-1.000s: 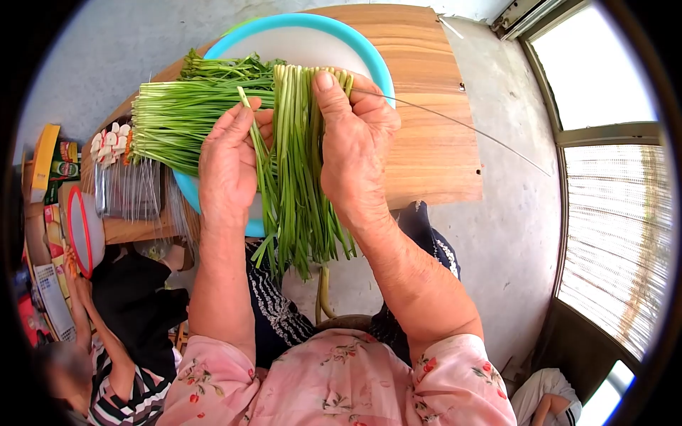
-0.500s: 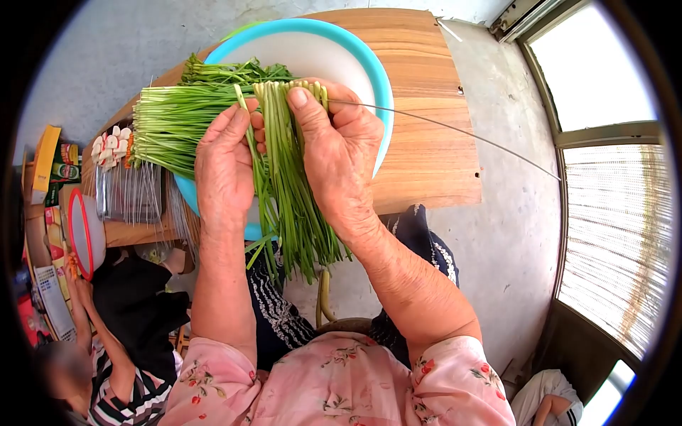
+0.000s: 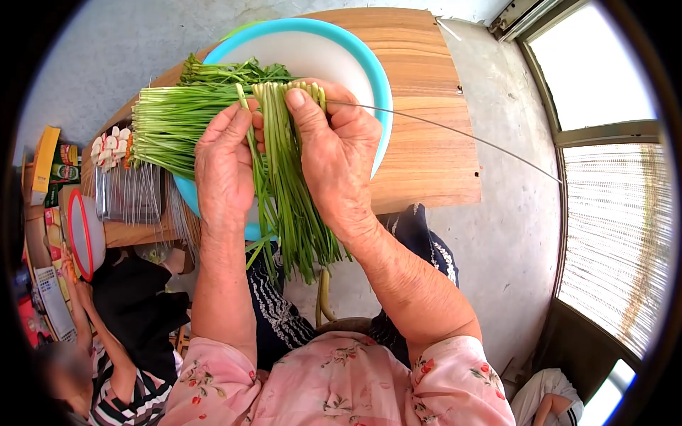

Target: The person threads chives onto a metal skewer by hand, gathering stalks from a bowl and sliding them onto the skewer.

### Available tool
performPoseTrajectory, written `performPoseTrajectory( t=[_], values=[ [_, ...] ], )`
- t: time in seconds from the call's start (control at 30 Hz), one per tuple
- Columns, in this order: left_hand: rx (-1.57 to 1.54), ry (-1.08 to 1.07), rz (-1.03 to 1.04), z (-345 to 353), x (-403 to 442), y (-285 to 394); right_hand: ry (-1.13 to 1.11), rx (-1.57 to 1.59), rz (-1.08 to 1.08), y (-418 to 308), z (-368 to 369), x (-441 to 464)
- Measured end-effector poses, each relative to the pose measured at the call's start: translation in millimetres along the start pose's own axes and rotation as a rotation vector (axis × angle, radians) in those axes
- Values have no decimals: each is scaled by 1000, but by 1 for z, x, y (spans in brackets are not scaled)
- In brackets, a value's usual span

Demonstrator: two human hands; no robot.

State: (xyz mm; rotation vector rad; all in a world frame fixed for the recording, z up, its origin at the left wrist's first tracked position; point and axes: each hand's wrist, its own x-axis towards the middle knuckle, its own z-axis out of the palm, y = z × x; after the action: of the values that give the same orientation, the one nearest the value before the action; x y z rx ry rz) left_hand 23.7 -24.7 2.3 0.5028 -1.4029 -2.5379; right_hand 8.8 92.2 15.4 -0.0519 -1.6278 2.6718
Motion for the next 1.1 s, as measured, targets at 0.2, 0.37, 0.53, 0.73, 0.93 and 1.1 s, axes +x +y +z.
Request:
performPoseTrajectory(
  t=[0.2, 0.37, 0.53, 0.73, 0.93, 1.1],
  values=[
    [68, 23, 33, 1, -1, 0, 14, 15, -16, -1, 3, -1],
    [393, 0, 224, 5, -6, -6, 18, -36, -53, 1, 2, 0],
    [334, -88, 223, 7, -6, -4, 61, 14, 19, -2, 0, 4],
    [306, -200, 37, 6, -8, 2, 94, 135, 86, -1, -11, 15],
    [286, -252, -20, 1, -7, 7, 39, 178, 100, 3, -15, 16],
    [337, -178, -115, -10, -3, 7, 22, 174, 115, 1, -17, 16]
  ],
)
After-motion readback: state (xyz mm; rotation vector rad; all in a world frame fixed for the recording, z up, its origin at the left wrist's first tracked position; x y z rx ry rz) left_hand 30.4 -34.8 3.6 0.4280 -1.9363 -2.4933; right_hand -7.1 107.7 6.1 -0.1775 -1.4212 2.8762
